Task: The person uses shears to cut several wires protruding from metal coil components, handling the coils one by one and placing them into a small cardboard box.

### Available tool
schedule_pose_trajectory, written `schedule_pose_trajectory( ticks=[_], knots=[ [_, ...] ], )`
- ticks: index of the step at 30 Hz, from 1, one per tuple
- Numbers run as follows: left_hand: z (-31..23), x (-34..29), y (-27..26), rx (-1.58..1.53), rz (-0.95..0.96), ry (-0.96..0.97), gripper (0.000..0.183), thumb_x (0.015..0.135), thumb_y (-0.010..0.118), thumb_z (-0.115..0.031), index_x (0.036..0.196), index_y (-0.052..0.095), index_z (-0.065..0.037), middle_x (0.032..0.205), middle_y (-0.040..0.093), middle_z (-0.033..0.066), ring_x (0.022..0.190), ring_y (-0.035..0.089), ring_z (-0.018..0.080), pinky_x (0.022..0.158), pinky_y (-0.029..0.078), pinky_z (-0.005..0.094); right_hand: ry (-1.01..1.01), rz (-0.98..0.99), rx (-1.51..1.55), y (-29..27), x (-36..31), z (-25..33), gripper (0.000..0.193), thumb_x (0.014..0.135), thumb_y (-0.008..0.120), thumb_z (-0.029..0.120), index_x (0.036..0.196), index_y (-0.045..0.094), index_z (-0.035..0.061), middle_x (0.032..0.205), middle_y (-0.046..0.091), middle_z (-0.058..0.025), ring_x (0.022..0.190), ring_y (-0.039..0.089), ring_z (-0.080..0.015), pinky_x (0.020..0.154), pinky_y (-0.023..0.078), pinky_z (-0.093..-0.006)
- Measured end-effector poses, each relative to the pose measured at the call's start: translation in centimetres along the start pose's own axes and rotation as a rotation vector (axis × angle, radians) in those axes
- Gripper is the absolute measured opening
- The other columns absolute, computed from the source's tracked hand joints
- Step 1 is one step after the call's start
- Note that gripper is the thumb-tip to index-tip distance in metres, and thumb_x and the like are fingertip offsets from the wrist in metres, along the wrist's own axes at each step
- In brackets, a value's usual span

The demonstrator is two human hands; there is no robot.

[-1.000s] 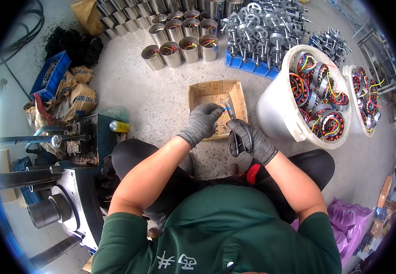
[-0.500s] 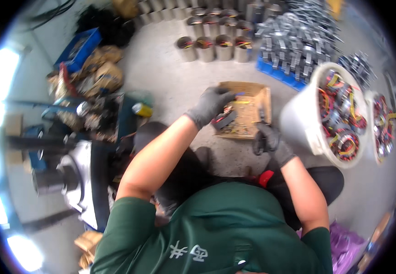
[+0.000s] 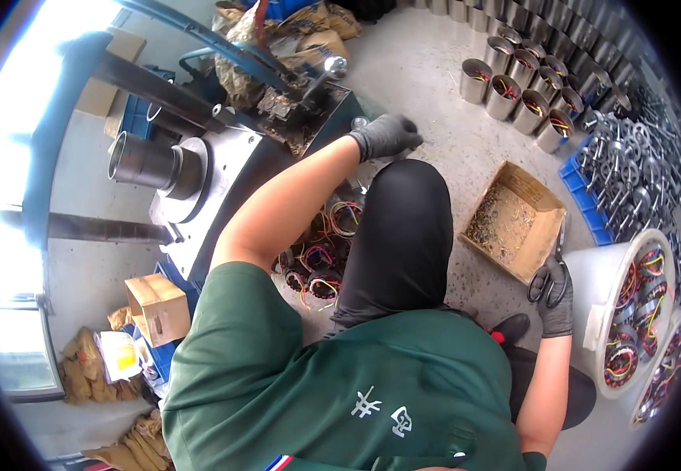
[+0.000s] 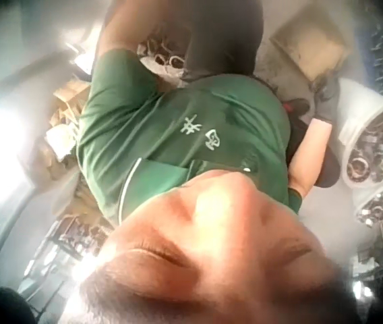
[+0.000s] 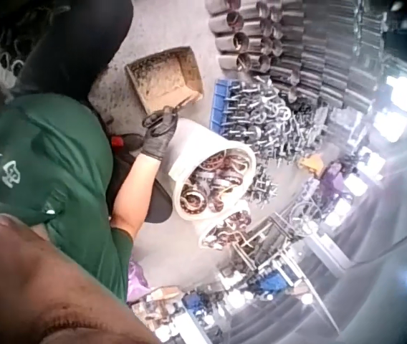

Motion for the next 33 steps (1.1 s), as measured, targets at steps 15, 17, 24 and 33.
schedule_pose_trajectory(
  ticks=[15,17,24,33],
  knots=[
    [16.3,-13.1,13.1,0.590,0.549,-0.006,0.038,0.094,0.054,-0.032,0.128,0.061,-0.016,0.106,0.070,0.0168,0.098,0.067,0.0366,0.081,0.053,0.0462,0.052,-0.017,0.023,0.0,-0.2,-0.6,0.023,0.094,0.065,0.031,0.088,0.054,0.0107,0.061,0.054,-0.0031,0.044,0.052,-0.0151,0.039,0.041,-0.0282],
    [19.6,-14.1,14.2,0.545,0.527,-0.137,0.036,0.092,0.056,-0.030,0.123,0.065,-0.014,0.105,0.069,0.0177,0.099,0.067,0.0375,0.081,0.053,0.0461,0.045,0.006,0.018,0.6,-0.2,-0.5,0.023,0.094,0.064,0.031,0.093,0.054,0.0099,0.061,0.054,-0.0030,0.044,0.051,-0.0150,0.038,0.041,-0.0279],
    [23.5,-12.1,14.3,0.136,0.262,-0.294,0.037,0.086,0.061,-0.029,0.116,0.068,-0.006,0.111,0.070,0.0161,0.104,0.066,0.0326,0.090,0.050,0.0446,-0.078,0.038,-0.055,1.6,-2.0,2.9,0.030,0.092,0.064,0.035,0.094,0.053,0.0083,0.061,0.053,-0.0031,0.043,0.050,-0.0149,0.038,0.039,-0.0264],
    [23.5,-5.2,5.7,-0.722,-0.512,-0.054,0.007,0.086,0.067,-0.002,0.090,0.062,-0.005,0.082,0.063,0.0037,0.075,0.055,0.0135,0.071,0.048,0.0308,-0.469,-0.275,-0.459,-3.0,-8.0,16.5,0.045,0.093,0.066,0.039,0.121,0.058,0.0051,0.070,0.063,-0.0026,0.048,0.051,-0.0064,0.043,0.040,-0.0214]
  ],
)
Point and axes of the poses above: each hand's wrist, its own x-axis towards the middle knuckle, its own y-axis out of the palm, z = x × y, the point moved 10 cm from there along x, towards the middle knuckle
